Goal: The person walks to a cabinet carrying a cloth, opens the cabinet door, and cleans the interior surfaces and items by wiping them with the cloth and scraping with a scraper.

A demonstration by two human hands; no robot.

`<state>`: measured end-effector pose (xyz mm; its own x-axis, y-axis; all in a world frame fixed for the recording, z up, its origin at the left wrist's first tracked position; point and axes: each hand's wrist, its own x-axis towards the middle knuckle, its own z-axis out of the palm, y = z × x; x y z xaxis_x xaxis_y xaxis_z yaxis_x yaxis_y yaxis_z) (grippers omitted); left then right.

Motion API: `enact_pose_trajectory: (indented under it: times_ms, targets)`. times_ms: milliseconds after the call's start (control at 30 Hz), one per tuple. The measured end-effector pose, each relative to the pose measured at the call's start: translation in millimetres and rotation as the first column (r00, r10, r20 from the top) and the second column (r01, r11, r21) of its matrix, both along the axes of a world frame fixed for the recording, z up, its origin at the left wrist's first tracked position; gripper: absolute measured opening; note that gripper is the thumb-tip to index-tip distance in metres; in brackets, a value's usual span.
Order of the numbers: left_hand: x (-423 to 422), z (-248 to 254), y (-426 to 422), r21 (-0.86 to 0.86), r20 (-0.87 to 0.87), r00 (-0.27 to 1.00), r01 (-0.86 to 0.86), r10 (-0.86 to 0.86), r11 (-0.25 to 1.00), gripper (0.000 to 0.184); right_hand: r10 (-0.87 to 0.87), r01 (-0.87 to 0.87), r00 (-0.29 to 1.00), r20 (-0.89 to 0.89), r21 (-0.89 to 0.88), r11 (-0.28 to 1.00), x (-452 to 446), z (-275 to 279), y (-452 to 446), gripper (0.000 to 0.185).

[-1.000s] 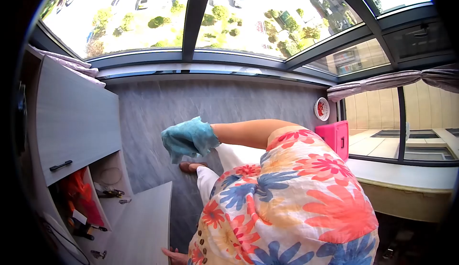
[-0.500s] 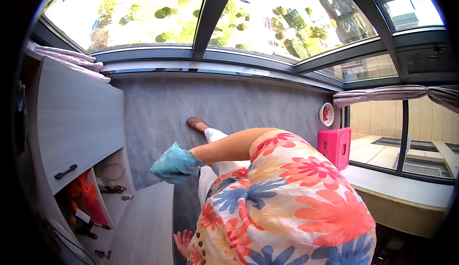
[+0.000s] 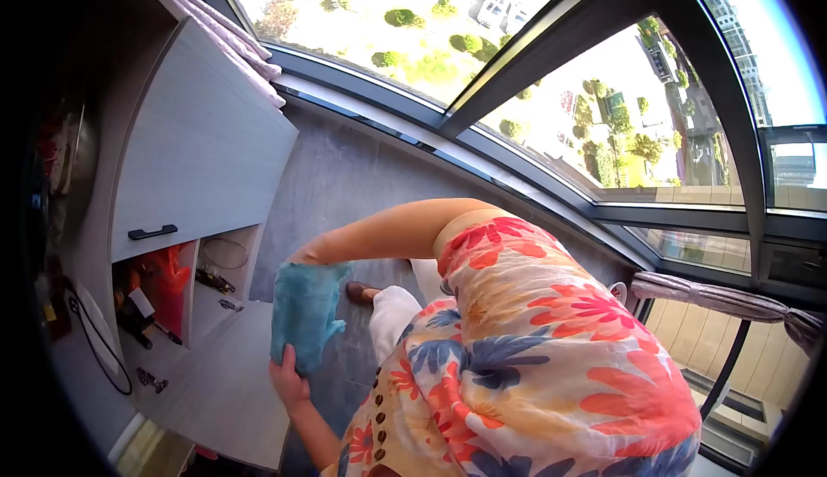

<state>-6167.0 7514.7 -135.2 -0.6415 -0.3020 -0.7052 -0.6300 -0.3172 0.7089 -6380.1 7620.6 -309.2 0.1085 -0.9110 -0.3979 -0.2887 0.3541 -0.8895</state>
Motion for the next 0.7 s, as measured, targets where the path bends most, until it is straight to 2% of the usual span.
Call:
enact_pose_trajectory:
  times_ms: [67,133,167,267,333,433,533,633,700]
  targets:
    - [6.1,7.1,1.7,-0.008,-0.047,0.994,-0.099,0.099,0.995,0.041,-0.118,0.115,0.986,-0.119,-0.035,0.993,-44.9,19.7,-19.2,0.037]
    - [15.7,8.0,-1.2,-0.028,-0.060,0.980,-0.189,0.188,0.981,0.031,-0.454,0.429,0.862,-0.228,-0.150,0.891,-73.9,120.5,-35.9,0.044]
    - [26.0,6.2,-3.9,-0.035,-0.061,0.971,-0.233,0.231,0.972,0.026,-0.531,0.493,0.833,-0.158,-0.223,0.841,-82.4,138.9,-57.3,0.050]
    - [62.4,-17.4,-29.2,-0.031,-0.021,0.987,-0.160,0.159,0.987,0.026,-0.712,0.608,0.677,-0.187,-0.402,0.684,-93.8,169.6,-120.2,0.053]
    - [81.0,-20.9,-39.5,-0.065,-0.029,0.993,-0.117,0.115,0.991,0.027,-0.743,0.652,0.656,-0.130,-0.398,0.645,-94.0,165.4,-154.4,0.055]
    - [103.2,-22.2,-48.4,-0.115,-0.021,0.992,-0.127,0.126,0.985,0.029,-0.751,0.687,0.621,-0.222,-0.307,0.659,-86.7,170.5,-186.8,0.054]
    - [123.2,-26.7,-52.4,-0.179,0.014,0.992,-0.119,0.124,0.977,0.030,-0.797,0.748,0.569,-0.201,-0.275,0.604,-91.7,162.3,-200.2,0.052]
    - [141.4,-48.0,-56.4,-0.189,0.036,0.994,-0.092,0.101,0.978,0.030,-0.787,0.688,0.529,-0.317,-0.382,0.617,-85.7,157.8,-205.9,0.049]
    - [147.5,-57.1,-54.8,-0.173,0.042,0.995,-0.083,0.091,0.981,0.030,-0.780,0.698,0.556,-0.287,-0.348,0.626,-84.2,153.2,-206.1,0.048]
